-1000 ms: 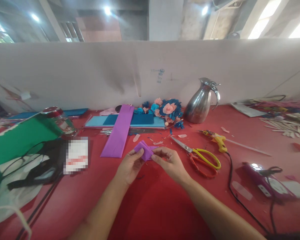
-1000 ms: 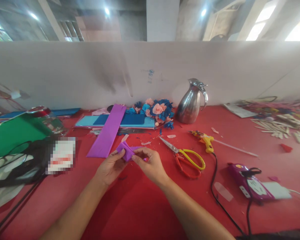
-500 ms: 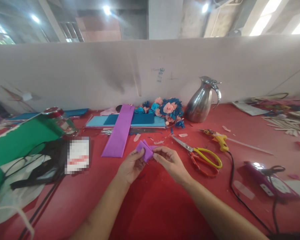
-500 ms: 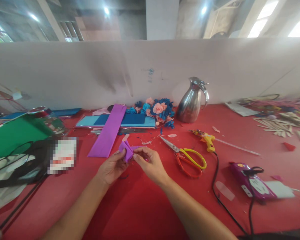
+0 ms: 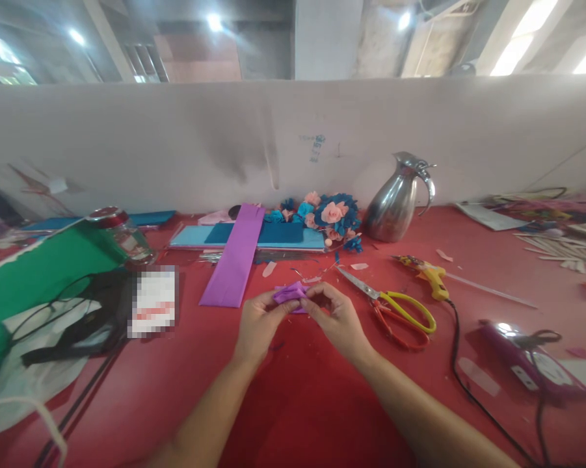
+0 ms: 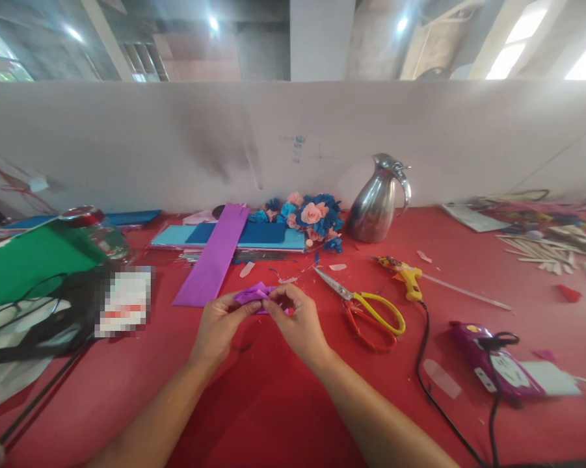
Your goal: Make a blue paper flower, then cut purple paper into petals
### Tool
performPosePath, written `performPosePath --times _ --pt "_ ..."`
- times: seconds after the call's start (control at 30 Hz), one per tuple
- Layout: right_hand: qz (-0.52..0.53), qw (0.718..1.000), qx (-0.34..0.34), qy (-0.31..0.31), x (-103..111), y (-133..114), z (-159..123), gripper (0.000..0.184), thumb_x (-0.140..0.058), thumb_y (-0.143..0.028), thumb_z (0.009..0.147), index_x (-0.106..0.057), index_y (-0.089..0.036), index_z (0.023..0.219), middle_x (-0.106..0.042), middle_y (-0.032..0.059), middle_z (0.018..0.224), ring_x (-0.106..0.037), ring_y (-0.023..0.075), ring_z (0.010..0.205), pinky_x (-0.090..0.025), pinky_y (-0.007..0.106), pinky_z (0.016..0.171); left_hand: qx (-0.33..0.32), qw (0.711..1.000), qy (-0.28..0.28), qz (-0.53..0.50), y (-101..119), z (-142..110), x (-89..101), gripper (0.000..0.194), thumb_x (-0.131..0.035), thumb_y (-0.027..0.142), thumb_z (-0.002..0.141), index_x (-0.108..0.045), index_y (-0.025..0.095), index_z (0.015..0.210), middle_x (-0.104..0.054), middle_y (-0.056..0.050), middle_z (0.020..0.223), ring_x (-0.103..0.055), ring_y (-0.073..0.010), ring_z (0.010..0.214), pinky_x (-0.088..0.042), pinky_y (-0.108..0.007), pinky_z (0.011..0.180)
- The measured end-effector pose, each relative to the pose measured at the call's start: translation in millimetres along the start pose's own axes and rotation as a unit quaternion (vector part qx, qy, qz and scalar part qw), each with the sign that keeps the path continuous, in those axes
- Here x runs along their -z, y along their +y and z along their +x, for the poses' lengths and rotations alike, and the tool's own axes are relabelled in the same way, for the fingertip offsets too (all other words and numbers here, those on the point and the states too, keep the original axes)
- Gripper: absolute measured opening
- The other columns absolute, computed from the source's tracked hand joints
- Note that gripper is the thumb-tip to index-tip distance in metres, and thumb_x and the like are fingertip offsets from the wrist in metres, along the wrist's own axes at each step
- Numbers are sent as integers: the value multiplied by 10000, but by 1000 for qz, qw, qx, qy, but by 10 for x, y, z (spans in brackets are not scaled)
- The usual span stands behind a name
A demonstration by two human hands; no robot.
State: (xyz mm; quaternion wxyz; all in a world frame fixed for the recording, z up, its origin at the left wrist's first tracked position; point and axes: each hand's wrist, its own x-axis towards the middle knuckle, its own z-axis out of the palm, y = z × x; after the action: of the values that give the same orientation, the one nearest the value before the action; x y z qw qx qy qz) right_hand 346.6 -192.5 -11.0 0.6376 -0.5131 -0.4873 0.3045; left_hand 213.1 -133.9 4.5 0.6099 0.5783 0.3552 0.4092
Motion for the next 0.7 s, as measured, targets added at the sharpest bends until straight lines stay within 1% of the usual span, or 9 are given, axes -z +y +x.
performPosePath --times 0.23,0.37,0.47,0.57,0.63,0.7 --pt "17 1000 -14 15 -2 17 -9 175 -663 -342 774 -586 -193 728 -613 11 722 -564 151 676 -468 289 666 -29 999 -8 24 10 -26 5 260 -737 261 700 -752 238 958 -751 -42 979 -673 -239 969 -511 -341 873" --pt "11 1000 -6 23 -18 18 -19 162 -652 -329 778 -571 -197 732 -597 1 713 -552 144 668 -466 280 653 -63 996 5 66 26 -53 11 245 -729 254 709 -753 248 953 -756 -26 952 -684 -232 928 -514 -335 863" --pt "9 999 17 26 -26 -1 -16 89 -631 -273 777 -584 -207 812 -609 2 760 -563 146 699 -469 273 653 -86 993 6 79 41 -71 9 203 -722 231 713 -763 252 910 -762 -23 901 -691 -229 879 -524 -328 831" --pt "-22 999 39 13 -14 -32 -4 81 -600 -217 780 -636 -220 853 -649 14 801 -577 158 744 -468 290 698 -103 993 17 58 71 -84 -7 177 -741 169 681 -775 256 831 -760 -32 875 -689 -221 855 -518 -302 823" --pt "-52 998 45 11 4 -47 5 73 -599 -201 775 -667 -226 786 -671 18 782 -580 168 750 -463 307 729 -100 994 30 30 97 -89 -26 180 -762 126 645 -777 249 775 -754 -43 868 -682 -213 862 -502 -275 837" --pt "-67 997 40 23 24 -48 9 74 -612 -209 767 -678 -228 741 -686 22 769 -592 178 752 -464 321 741 -81 996 30 0 116 -89 -47 184 -780 113 616 -775 232 756 -748 -56 870 -674 -213 883 -489 -259 851"
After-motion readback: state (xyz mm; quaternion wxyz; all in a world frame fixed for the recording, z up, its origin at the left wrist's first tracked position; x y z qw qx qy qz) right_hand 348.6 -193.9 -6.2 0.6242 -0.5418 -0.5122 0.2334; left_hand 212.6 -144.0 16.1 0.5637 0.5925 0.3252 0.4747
